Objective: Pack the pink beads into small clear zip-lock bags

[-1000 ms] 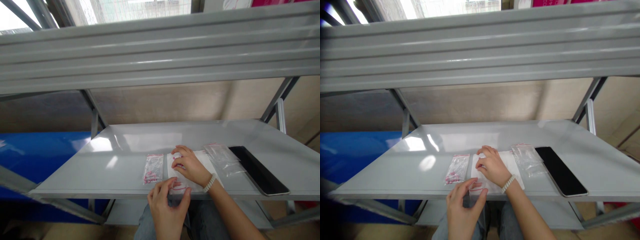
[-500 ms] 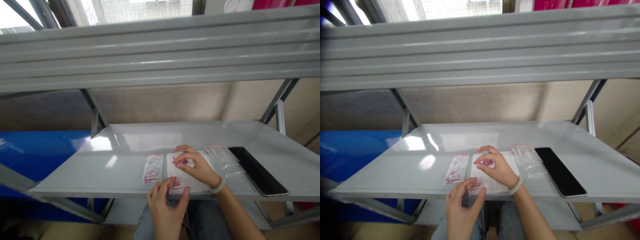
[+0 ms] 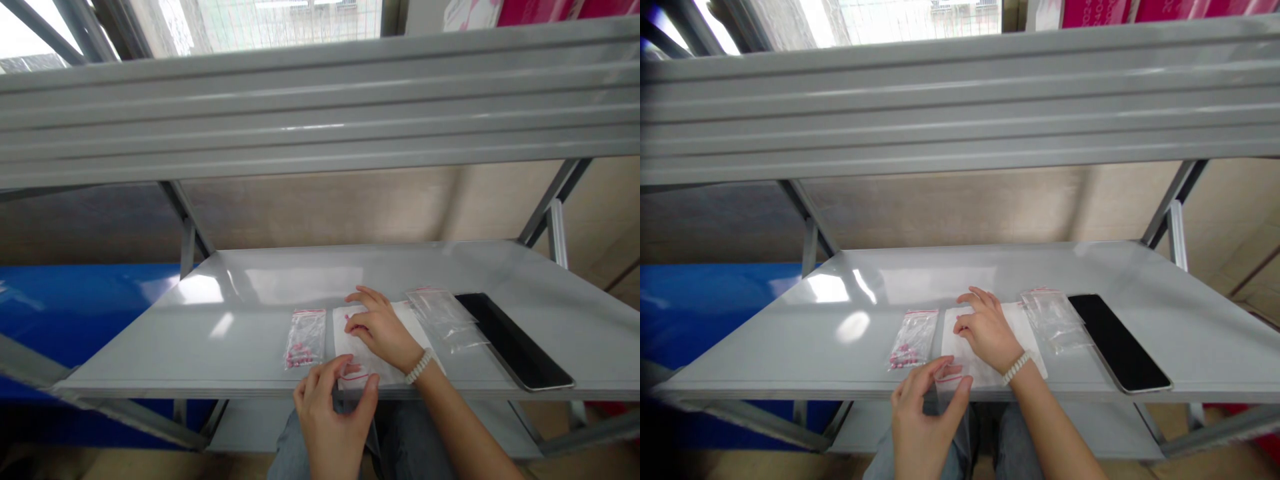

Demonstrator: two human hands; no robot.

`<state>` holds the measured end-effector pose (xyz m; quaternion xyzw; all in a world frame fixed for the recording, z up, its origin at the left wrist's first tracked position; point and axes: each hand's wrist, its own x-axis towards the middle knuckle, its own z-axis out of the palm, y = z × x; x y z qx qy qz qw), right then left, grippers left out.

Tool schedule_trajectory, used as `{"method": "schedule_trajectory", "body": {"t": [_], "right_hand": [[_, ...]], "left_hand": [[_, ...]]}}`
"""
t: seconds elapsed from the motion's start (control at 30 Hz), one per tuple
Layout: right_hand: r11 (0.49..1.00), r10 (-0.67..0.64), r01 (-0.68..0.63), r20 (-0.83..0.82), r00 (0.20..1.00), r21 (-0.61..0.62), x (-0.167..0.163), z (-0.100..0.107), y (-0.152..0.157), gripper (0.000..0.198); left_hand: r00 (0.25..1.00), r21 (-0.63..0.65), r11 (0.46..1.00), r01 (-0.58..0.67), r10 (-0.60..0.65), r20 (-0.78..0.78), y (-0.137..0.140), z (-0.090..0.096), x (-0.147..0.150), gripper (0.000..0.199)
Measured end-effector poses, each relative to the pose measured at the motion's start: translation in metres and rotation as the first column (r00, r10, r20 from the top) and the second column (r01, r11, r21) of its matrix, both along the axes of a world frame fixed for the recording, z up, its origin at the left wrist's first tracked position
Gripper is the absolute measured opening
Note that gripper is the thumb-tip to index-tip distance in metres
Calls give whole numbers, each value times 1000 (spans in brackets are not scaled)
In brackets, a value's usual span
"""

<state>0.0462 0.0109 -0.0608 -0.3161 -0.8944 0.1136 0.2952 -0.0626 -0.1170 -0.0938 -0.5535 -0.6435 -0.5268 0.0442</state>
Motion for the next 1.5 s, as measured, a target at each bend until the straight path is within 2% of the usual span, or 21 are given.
{"method": "schedule_trajectory", "body": {"t": [0.1,0.2,0.27,0.33,0.4,0.47,0.5,0.53,0.6,0.63,0.67,0.73,0.83,0.93,1.17,1.27,1.33,1.4,1.5], "right_hand": [[1000,-7,6,-45,999,-18,-1,1,-1,23],[987,60,-89,-213,975,-133,5,5,-5,17],[945,143,-226,-327,934,-234,12,10,-8,9],[883,233,-362,-391,891,-299,20,14,-10,2],[826,318,-465,-417,851,-320,25,16,-11,4],[796,355,-510,-432,829,-325,26,16,-10,7],[812,332,-489,-436,837,-320,25,14,-10,8],[852,272,-424,-431,860,-308,23,13,-9,8],[953,80,-182,-379,922,-243,18,9,-8,8],[981,-22,-45,-334,942,-190,15,8,-7,6],[989,-105,70,-280,954,-132,11,6,-7,5],[981,-191,187,-168,967,-41,5,5,-7,4],[977,-210,211,-53,976,10,-1,4,-9,4],[979,-202,202,3,979,6,-4,3,-9,7],[983,-181,179,-78,980,-38,-4,-2,-4,13],[986,-137,113,-213,967,-122,1,-1,-5,12],[976,-76,3,-323,943,-219,7,4,-8,10],[941,18,-157,-419,908,-300,16,9,-12,7],[851,177,-392,-512,841,-349,26,16,-18,3]], "left_hand": [[1000,-7,1000,1,-1,2,0,0,0,26],[1000,-13,1000,-1,1,0,0,0,1,26],[1000,-7,1000,-4,4,-1,1,-1,1,27],[1000,8,1000,-12,12,-6,1,-2,1,28],[1000,31,999,-27,27,-11,2,-3,1,29],[999,40,999,-32,33,-17,2,-4,1,30],[999,38,999,-28,29,-18,2,-4,1,30],[1000,32,999,-21,22,-19,2,-4,1,30],[1000,23,1000,-8,8,-17,1,-3,1,29],[1000,24,1000,-7,7,-15,1,-2,1,29],[1000,29,1000,-8,8,-15,1,-2,1,29],[1000,35,999,-12,13,-20,1,-1,1,28],[1000,36,999,-12,13,-26,2,-1,0,27],[1000,34,999,-11,12,-21,2,-2,-1,27],[1000,19,1000,-5,5,-3,2,-3,-1,28],[1000,20,1000,-6,6,3,2,-2,0,28],[1000,25,1000,-7,7,2,2,-2,0,27],[1000,30,1000,-8,8,-2,2,-2,0,27],[1000,33,999,-12,13,-6,2,-1,0,26]]}}
